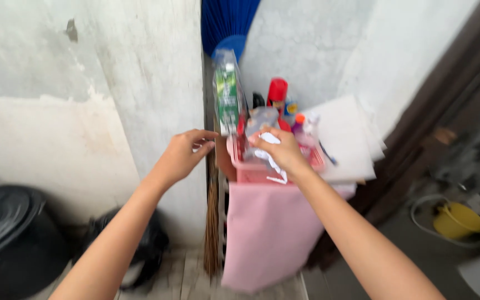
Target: Organizing study materials on a table and taking a laptop out of a backpack to set it up.
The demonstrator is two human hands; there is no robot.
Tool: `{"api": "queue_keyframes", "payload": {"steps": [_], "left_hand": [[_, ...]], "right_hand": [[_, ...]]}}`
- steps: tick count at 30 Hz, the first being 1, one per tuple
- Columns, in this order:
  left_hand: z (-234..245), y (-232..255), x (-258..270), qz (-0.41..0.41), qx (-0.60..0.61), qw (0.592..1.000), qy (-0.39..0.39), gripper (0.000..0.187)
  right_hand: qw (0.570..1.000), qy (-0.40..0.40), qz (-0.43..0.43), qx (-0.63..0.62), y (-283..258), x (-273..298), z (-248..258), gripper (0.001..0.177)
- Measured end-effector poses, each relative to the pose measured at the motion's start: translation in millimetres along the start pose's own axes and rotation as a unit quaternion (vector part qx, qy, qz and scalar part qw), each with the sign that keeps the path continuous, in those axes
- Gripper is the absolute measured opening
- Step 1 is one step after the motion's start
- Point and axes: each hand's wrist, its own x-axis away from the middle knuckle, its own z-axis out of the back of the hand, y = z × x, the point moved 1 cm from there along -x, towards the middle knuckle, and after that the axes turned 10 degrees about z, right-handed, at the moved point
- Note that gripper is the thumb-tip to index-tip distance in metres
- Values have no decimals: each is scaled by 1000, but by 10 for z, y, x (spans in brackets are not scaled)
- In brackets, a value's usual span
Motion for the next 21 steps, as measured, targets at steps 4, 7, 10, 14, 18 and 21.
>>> {"api": "queue_keyframes", "payload": {"steps": [4, 7, 10, 14, 18, 21], "left_hand": [[-27, -290, -837, -15, -11, 1000, 1, 29], [-36, -441, -1470, -75, -7, 997, 20, 33], [-14, -557, -2087, -139, -14, 989, 53, 39], [-172, -904, -2816, -154, -14, 985, 71, 40], [-426, -1381, -3438, -180, -20, 980, 81, 44], [-450, -1361, -3554, -82, -9, 997, 4, 57]], "right_hand": [[992, 40, -113, 26, -2, -588, -58, 26], [999, 29, -37, -15, 218, -1068, 28, 26], [989, 77, -110, 67, 241, -1520, 33, 27], [996, 77, -50, 9, 625, -1972, 88, 25], [996, 79, -42, 21, 670, -2353, 63, 27], [997, 67, -21, 40, 604, -2604, 69, 33]]}}
